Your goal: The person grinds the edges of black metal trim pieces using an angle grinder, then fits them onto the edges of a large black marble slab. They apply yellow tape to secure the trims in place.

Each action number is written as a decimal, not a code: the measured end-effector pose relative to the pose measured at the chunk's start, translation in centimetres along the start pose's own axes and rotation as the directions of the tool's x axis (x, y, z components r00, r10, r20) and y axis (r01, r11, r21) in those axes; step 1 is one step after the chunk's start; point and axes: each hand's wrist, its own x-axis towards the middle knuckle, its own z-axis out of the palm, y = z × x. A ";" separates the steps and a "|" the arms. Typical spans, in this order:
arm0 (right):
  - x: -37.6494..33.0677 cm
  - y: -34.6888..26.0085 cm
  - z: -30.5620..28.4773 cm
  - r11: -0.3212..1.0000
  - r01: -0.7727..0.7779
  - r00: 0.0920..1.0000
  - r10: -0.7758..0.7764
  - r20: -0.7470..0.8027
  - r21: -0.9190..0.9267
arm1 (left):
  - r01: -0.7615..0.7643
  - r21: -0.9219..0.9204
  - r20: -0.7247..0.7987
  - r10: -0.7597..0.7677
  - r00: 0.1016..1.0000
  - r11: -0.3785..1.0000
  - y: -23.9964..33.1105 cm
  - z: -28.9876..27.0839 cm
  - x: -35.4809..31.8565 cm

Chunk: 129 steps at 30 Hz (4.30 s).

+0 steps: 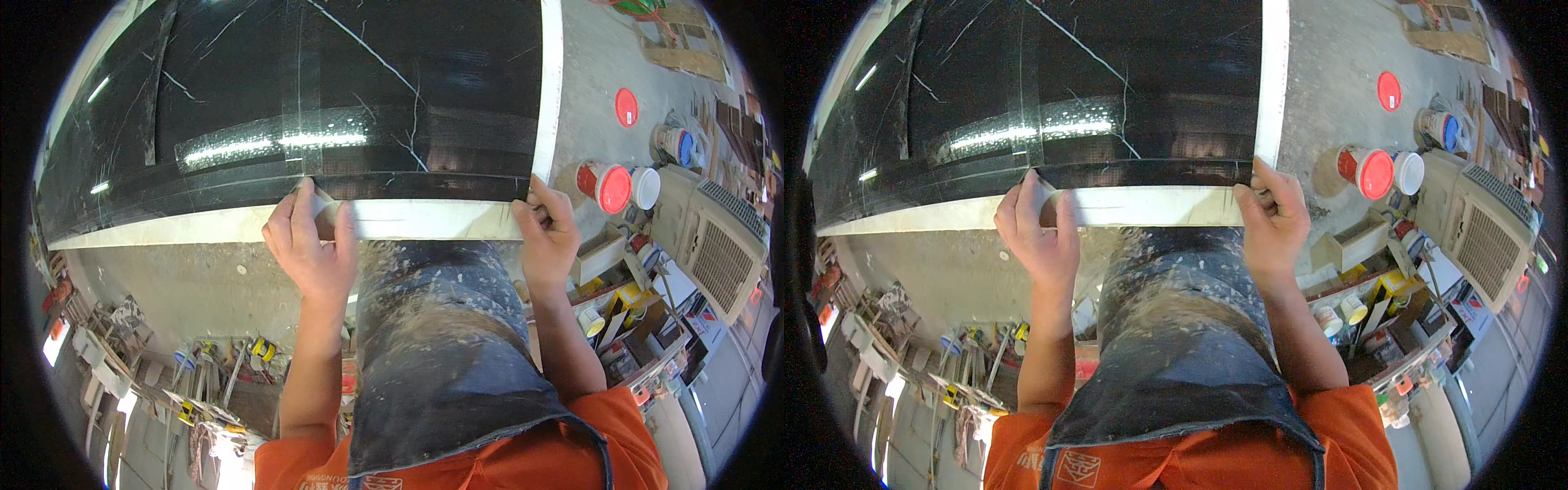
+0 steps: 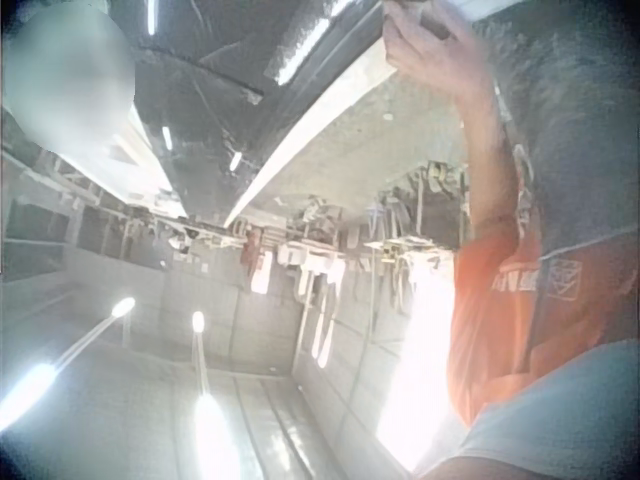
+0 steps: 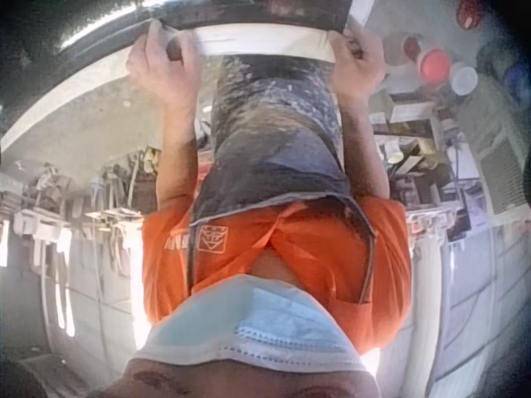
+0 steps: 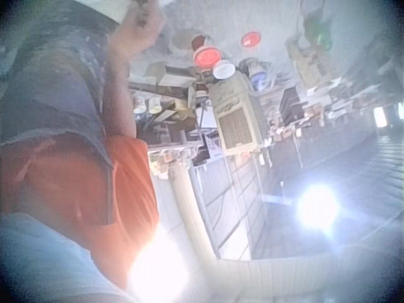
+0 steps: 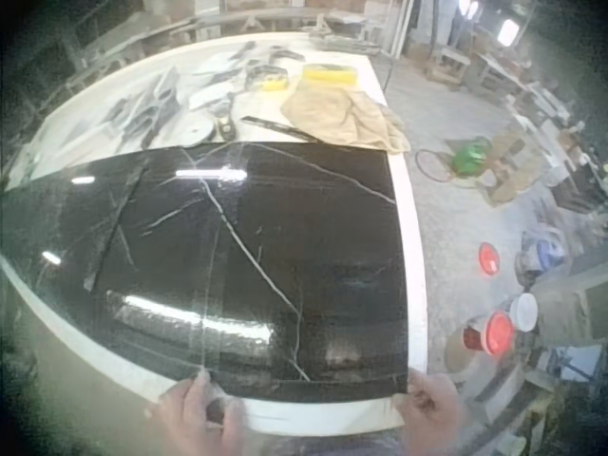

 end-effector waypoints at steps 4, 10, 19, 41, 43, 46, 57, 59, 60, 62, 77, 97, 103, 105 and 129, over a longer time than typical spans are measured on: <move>0.0 0.0 0.2 0.998 -0.013 1.000 0.012 0.006 0.057 | 0.016 -0.013 0.000 -0.016 1.000 1.000 0.0 0.0 -0.1; 0.0 -0.2 0.0 0.999 -0.028 0.999 0.027 0.017 0.031 | 0.017 -0.006 -0.019 -0.017 1.000 1.000 0.0 0.4 -0.2; -0.1 -0.1 0.1 1.000 0.005 1.000 -0.006 0.016 0.029 | 0.001 -0.017 -0.019 -0.001 1.000 1.000 -0.2 0.3 -0.1; -0.2 -0.8 0.4 0.999 -0.035 0.999 0.035 -0.006 0.008 | -0.007 -0.005 0.019 0.007 1.000 1.000 -0.4 -0.1 -0.2; -0.2 -0.7 0.4 1.000 -0.013 1.000 0.013 -0.015 -0.012 | -0.014 0.002 0.023 0.014 1.000 1.000 -0.4 -0.2 -0.1; -0.3 -0.3 0.2 1.000 0.001 1.000 0.000 -0.014 0.006 | -0.030 0.032 0.022 0.029 0.999 0.999 -0.5 -0.1 -0.1; -0.2 -0.8 0.2 0.999 -0.036 0.999 0.036 0.014 -0.013 | -0.026 -0.004 -0.009 0.026 1.000 1.000 -0.3 0.2 -0.1; -0.1 -0.8 0.2 0.999 -0.036 0.999 0.036 0.014 -0.007 | -0.029 -0.008 -0.012 0.029 0.999 1.000 -0.4 0.3 -0.1; -0.1 -0.9 0.2 0.999 -0.039 0.999 0.039 0.016 -0.008 | -0.026 -0.006 -0.009 0.026 1.000 1.000 -0.3 0.2 -0.1; -0.1 -1.2 0.1 0.999 -0.046 0.999 0.046 0.018 -0.010 | -0.019 -0.005 -0.003 0.019 1.000 1.000 -0.2 0.2 -0.1; -0.3 -0.7 0.3 0.996 -0.073 0.997 0.072 0.029 0.053 | -0.029 0.005 -0.010 0.029 1.000 1.000 -0.2 0.1 -0.1; -0.7 -2.5 -1.9 0.988 -0.117 0.993 0.117 0.014 0.101 | 0.082 -0.110 -0.001 -0.083 0.997 0.991 -1.3 -3.4 -0.3; 1.1 -3.2 -5.9 0.974 -0.047 0.999 0.052 -0.016 0.220 | 0.065 0.064 -0.205 -0.051 0.977 0.996 -5.7 -7.1 5.1; 2.2 -2.8 -6.7 0.976 -0.009 1.000 0.013 -0.018 0.217 | 0.118 0.184 -0.207 -0.079 0.975 0.976 -8.7 -7.9 8.5; 3.8 -6.9 -10.0 0.994 0.005 0.995 -0.015 -0.102 -0.107 | 0.236 0.138 -0.037 -0.233 0.972 0.962 -16.3 -8.4 24.2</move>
